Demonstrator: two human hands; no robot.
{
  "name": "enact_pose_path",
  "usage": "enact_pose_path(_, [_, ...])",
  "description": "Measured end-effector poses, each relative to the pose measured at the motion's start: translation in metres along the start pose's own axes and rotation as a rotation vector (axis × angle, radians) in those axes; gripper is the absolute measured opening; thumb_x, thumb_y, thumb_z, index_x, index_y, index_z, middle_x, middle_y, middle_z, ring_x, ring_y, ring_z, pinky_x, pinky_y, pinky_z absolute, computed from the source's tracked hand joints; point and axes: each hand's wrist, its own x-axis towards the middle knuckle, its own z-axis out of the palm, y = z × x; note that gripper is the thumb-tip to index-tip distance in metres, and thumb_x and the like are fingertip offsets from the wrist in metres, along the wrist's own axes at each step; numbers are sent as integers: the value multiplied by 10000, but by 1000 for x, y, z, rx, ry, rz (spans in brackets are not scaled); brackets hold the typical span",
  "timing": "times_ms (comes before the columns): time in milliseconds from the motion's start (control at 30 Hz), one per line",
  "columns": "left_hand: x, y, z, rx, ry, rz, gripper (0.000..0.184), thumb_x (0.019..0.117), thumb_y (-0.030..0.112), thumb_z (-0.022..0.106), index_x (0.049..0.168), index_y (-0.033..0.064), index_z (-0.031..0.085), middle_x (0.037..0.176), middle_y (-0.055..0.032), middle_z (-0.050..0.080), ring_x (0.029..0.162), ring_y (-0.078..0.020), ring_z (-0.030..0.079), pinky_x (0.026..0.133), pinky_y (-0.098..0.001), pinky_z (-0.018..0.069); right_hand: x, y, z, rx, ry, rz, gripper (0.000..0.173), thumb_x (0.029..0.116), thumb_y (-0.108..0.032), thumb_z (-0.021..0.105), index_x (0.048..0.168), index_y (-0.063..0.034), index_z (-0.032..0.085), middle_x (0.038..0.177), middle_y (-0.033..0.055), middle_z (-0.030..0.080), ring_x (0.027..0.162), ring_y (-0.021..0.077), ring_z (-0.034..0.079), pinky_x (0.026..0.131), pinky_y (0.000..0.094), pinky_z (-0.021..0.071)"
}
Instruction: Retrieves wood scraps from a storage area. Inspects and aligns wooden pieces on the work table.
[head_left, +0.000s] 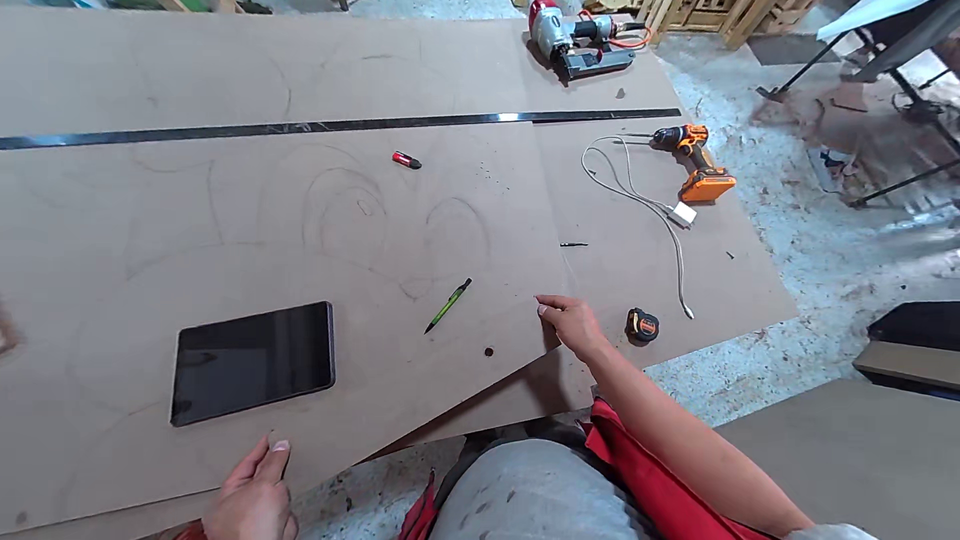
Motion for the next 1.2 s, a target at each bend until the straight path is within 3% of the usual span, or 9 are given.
enact_pose_path(67, [3,-5,-3,-23,-10,1,401,1012,169,625,1373,-4,605,1382,-154,622,1258,-163,601,1056,-333,496,-6,0,-2,12,-31,2,278,1025,-307,613,1265,-279,751,1273,-67,719,1169,117,666,996,487,542])
enact_pose_path(167, [2,-11,-6,-95,-32,-11,426,1016,137,607,1406,-29,563,1402,-159,600,1245,-133,600,1053,-302,495,-13,4,-2,23,-12,9,260,1023,-323,627,1241,-274,760,1227,-63,731,1073,126,693,913,482,566])
enact_pose_path(300, [-6,-21,-10,-172,-42,-80,402,1018,84,586,1407,-13,551,1232,-65,668,955,-18,643,815,-207,542,-20,18,3,-8,52,52,220,993,-344,673,1180,-314,783,1098,-107,764,963,77,720,871,421,606])
enact_pose_path(400, [-8,-29,-13,-206,-63,-105,402,1022,74,579,1416,0,546,1191,-37,690,877,-6,655,725,-184,545,-30,20,3,-71,86,36,215,1003,-363,665,1178,-314,780,1085,-118,756,926,64,712,851,406,604])
enact_pose_path(600, [-14,-25,-8,-280,-11,-65,348,1011,9,559,1351,-65,557,1159,-47,706,952,-30,683,825,-212,579,-31,24,7,-60,123,-12,201,999,-337,681,1157,-276,789,1040,-97,761,921,74,714,847,389,610])
enact_pose_path(800, [-10,-5,-2,-218,38,-97,304,1001,52,602,1277,-75,608,1071,-96,720,900,-104,701,788,-279,599,-21,11,10,-74,151,-6,192,993,-321,694,1129,-228,792,973,-42,768,879,114,723,827,419,612])
enact_pose_path(1033, [2,-4,-9,-255,16,-144,229,961,4,648,1179,-50,696,1004,-90,746,868,-134,711,773,-295,605,-22,0,13,-40,157,5,226,999,-248,682,1175,-134,767,1026,31,763,923,164,724,866,444,606])
enact_pose_path(1200, [3,-4,-15,-235,6,-214,270,965,2,653,1228,-41,699,1088,-111,754,953,-156,721,835,-312,602,-23,-1,14,-86,158,14,253,995,-267,670,1184,-119,753,1020,31,750,890,133,708,846,396,598])
